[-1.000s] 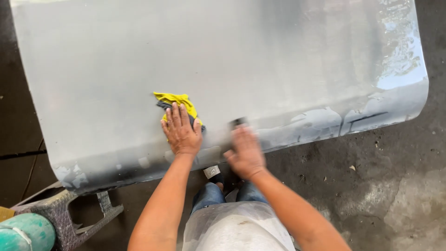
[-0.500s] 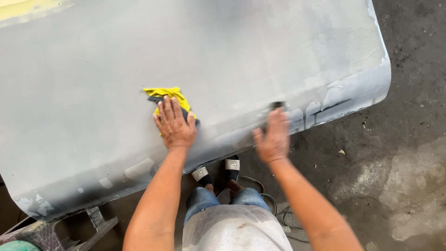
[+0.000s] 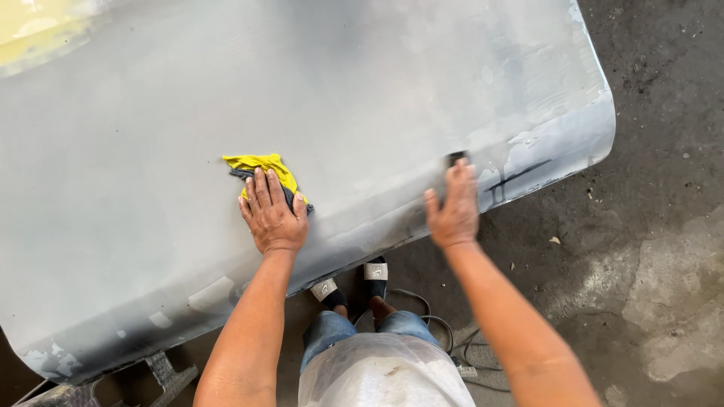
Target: The person sands a large, flat, light-colored surface using a sanding block in their right hand and a yellow cloth in their left hand. They move the sanding block back and forth across the surface, occasionally wiping the area with the cloth.
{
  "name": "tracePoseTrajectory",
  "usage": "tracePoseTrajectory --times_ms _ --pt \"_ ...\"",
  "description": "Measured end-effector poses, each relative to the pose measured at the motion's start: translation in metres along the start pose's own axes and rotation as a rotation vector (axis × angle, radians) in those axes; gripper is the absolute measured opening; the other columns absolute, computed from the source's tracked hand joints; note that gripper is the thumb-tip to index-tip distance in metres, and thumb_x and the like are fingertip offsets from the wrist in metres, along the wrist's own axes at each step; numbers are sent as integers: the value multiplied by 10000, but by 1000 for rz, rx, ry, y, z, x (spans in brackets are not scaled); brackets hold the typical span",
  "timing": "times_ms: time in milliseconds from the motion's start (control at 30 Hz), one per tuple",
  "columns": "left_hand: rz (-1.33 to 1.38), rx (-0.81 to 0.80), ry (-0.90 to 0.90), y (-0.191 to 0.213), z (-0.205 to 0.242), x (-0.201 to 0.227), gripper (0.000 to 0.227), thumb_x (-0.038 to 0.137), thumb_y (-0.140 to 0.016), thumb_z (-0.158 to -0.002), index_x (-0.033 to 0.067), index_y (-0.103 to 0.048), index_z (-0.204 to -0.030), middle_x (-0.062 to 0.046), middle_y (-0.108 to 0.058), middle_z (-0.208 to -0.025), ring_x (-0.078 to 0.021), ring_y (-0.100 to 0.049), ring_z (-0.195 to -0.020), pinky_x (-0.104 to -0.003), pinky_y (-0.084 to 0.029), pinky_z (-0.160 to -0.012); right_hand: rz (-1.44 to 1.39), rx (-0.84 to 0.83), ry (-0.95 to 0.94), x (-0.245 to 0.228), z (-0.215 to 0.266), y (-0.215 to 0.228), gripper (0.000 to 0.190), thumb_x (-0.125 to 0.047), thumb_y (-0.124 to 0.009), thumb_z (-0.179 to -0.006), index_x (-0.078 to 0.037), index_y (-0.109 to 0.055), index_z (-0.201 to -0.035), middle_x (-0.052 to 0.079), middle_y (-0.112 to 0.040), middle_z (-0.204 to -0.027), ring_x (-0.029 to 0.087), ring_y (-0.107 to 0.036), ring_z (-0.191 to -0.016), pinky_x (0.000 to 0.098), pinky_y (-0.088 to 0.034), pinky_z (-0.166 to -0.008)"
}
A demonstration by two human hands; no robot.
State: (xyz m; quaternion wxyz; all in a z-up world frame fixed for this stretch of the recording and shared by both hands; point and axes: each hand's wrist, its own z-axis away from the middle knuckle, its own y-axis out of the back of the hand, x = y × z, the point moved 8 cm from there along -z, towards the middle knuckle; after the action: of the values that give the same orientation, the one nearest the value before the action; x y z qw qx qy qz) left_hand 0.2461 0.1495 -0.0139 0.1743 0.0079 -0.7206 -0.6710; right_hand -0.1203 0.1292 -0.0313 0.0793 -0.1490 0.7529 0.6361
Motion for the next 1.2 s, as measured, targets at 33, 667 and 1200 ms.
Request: tracePoseTrajectory --times_ms 33,667,1200 --pt "-1 5 0 1 -2 2 760 454 -517 -976 38 -369 -1594 -158 -281 -1675 -371 -213 -1548 -587 -127 -1238 -2 4 2 -33 10 0 698 -475 -355 -1125 8 -213 -1608 283 -223 -1688 415 -188 -1589 471 -161 -1308" --pt "17 6 -29 -1 -1 -4 743 448 -519 -985 65 -355 -1600 -142 -269 -1684 -361 -225 -1552 -582 -121 -1247 -76 -210 284 -158 49 -32 786 -451 -439 -1044 38 -179 -1601 255 -157 -1684 383 -156 -1576 486 -137 -1282" --pt "8 73 329 67 88 -355 738 408 -467 -1026 61 -278 -1649 -142 -212 -1731 -346 -175 -1590 -559 -95 -1275 -17 -25 112 -166 6 -47 726 -396 -545 -1056 43 -324 -1590 268 -288 -1676 432 -254 -1559 538 -192 -1273"
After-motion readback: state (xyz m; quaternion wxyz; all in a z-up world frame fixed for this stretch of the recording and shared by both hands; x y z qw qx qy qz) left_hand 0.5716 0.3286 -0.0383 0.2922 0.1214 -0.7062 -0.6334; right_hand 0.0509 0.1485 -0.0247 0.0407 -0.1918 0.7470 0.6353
